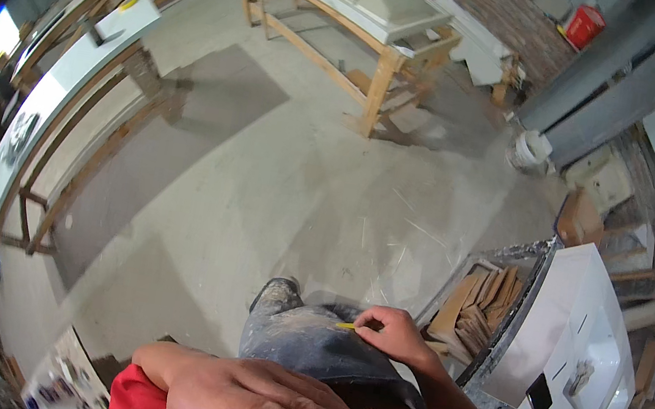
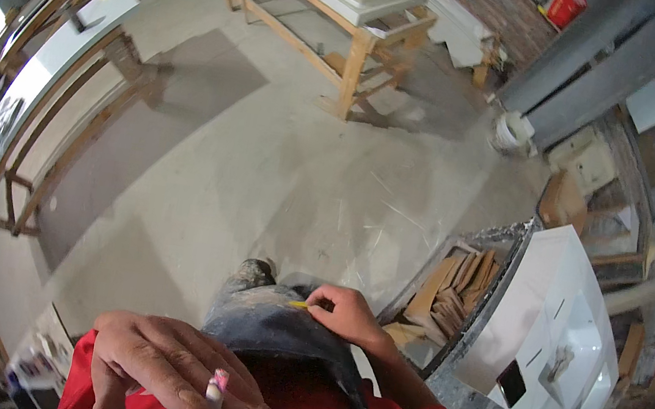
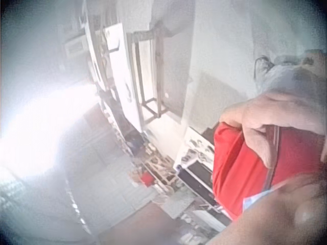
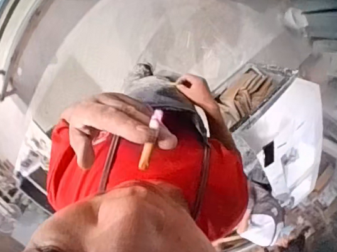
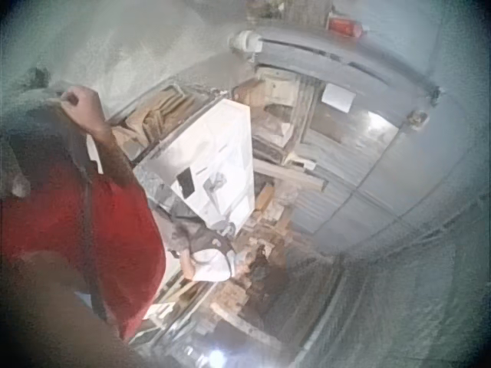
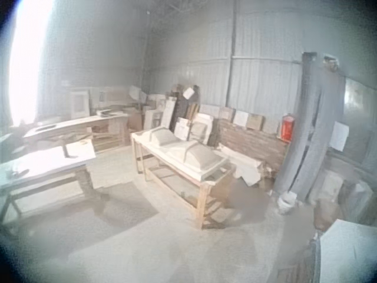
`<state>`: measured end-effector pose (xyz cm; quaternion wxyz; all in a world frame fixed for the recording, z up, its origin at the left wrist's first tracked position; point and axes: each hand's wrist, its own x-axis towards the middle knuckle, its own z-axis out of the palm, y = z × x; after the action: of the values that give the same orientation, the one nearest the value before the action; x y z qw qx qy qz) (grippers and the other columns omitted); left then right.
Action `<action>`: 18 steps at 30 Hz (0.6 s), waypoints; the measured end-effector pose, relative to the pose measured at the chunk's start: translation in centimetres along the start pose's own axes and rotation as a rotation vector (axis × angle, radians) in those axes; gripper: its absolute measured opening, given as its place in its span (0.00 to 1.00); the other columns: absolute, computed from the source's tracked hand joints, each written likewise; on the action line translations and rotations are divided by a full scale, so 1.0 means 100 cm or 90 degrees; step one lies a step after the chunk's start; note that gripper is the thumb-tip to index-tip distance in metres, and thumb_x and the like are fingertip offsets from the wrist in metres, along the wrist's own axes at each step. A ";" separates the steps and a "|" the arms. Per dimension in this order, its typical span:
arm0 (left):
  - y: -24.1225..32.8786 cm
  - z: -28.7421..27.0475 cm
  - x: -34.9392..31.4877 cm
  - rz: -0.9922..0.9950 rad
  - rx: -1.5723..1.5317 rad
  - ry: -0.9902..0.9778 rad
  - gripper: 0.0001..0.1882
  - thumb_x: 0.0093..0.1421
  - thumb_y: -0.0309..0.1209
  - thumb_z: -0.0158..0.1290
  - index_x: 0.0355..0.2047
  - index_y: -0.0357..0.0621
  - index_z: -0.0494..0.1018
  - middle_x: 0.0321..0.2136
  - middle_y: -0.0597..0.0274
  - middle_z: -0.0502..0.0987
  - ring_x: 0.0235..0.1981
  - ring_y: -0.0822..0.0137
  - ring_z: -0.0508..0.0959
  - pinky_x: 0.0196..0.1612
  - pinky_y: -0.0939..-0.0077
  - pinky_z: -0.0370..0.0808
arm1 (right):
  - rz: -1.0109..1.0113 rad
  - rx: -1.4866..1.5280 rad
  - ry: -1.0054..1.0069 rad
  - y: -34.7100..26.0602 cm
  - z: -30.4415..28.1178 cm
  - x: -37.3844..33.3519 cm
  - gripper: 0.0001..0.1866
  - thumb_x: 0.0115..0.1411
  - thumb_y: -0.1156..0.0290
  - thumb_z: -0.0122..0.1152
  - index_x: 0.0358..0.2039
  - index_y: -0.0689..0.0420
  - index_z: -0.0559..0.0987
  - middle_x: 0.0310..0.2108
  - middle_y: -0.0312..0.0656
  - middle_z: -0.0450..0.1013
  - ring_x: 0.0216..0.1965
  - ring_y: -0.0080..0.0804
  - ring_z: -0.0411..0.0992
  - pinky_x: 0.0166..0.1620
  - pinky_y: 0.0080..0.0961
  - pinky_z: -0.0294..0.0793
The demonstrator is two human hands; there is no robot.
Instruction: The person applies adhesive to wooden trim pieces using a putty knife, then fits the trim around the edges of a double-basin sink. The person repeatedly picks up trim, applies adhesive, and secures it to the sink frame.
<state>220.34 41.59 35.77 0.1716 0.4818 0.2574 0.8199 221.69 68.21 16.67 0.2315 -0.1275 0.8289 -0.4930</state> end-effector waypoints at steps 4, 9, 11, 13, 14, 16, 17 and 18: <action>-0.034 -0.087 0.073 0.093 -0.060 -0.018 0.41 0.64 0.50 0.58 0.58 0.18 0.66 0.51 0.18 0.72 0.50 0.31 0.78 0.49 0.45 0.76 | 0.011 0.036 -0.052 0.015 -0.067 0.043 0.17 0.67 0.60 0.56 0.48 0.57 0.82 0.39 0.48 0.79 0.39 0.41 0.78 0.44 0.31 0.75; -0.083 -0.196 0.162 0.091 -0.045 -0.013 0.39 0.64 0.49 0.58 0.58 0.19 0.67 0.51 0.24 0.73 0.51 0.32 0.78 0.50 0.46 0.76 | -0.006 0.005 -0.138 0.060 -0.170 0.139 0.22 0.71 0.53 0.50 0.54 0.55 0.80 0.41 0.51 0.77 0.42 0.46 0.76 0.47 0.35 0.73; -0.110 -0.237 0.202 0.116 -0.018 -0.014 0.38 0.65 0.48 0.58 0.58 0.20 0.68 0.51 0.26 0.74 0.52 0.33 0.77 0.50 0.46 0.76 | 0.003 -0.009 -0.196 0.070 -0.230 0.189 0.20 0.71 0.58 0.50 0.56 0.54 0.78 0.43 0.51 0.77 0.43 0.47 0.75 0.48 0.35 0.73; -0.131 -0.269 0.236 0.121 -0.005 0.012 0.37 0.65 0.48 0.57 0.57 0.20 0.68 0.51 0.26 0.74 0.52 0.33 0.77 0.51 0.46 0.75 | 0.001 -0.049 -0.263 0.073 -0.295 0.239 0.20 0.67 0.68 0.51 0.58 0.52 0.77 0.43 0.52 0.76 0.43 0.48 0.75 0.49 0.35 0.72; -0.138 -0.282 0.255 0.127 0.007 0.033 0.37 0.65 0.48 0.57 0.57 0.20 0.68 0.51 0.26 0.74 0.52 0.33 0.77 0.51 0.46 0.75 | -0.008 -0.081 -0.301 0.074 -0.325 0.261 0.23 0.63 0.74 0.51 0.59 0.49 0.77 0.43 0.52 0.76 0.43 0.48 0.75 0.50 0.35 0.72; -0.152 -0.309 0.288 0.142 0.033 0.070 0.37 0.66 0.48 0.57 0.58 0.20 0.68 0.52 0.26 0.74 0.53 0.34 0.77 0.51 0.47 0.75 | -0.005 -0.087 -0.331 0.068 -0.372 0.301 0.23 0.62 0.74 0.53 0.58 0.48 0.78 0.42 0.51 0.76 0.43 0.47 0.75 0.49 0.35 0.73; -0.155 -0.323 0.305 0.136 0.044 0.091 0.37 0.66 0.48 0.57 0.58 0.21 0.68 0.52 0.27 0.74 0.53 0.35 0.77 0.51 0.46 0.75 | -0.006 -0.088 -0.339 0.072 -0.393 0.320 0.22 0.62 0.74 0.54 0.57 0.48 0.79 0.42 0.50 0.76 0.42 0.45 0.75 0.48 0.34 0.73; -0.158 -0.339 0.322 0.129 0.056 0.099 0.37 0.66 0.48 0.56 0.58 0.21 0.67 0.52 0.27 0.74 0.53 0.36 0.77 0.52 0.46 0.75 | -0.007 -0.089 -0.348 0.076 -0.413 0.340 0.22 0.62 0.74 0.55 0.56 0.48 0.79 0.41 0.49 0.77 0.41 0.43 0.75 0.48 0.33 0.73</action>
<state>175.73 62.74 35.46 0.0458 0.4471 0.2559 0.8559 171.55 88.27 18.03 0.4345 -0.2762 0.7668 -0.3833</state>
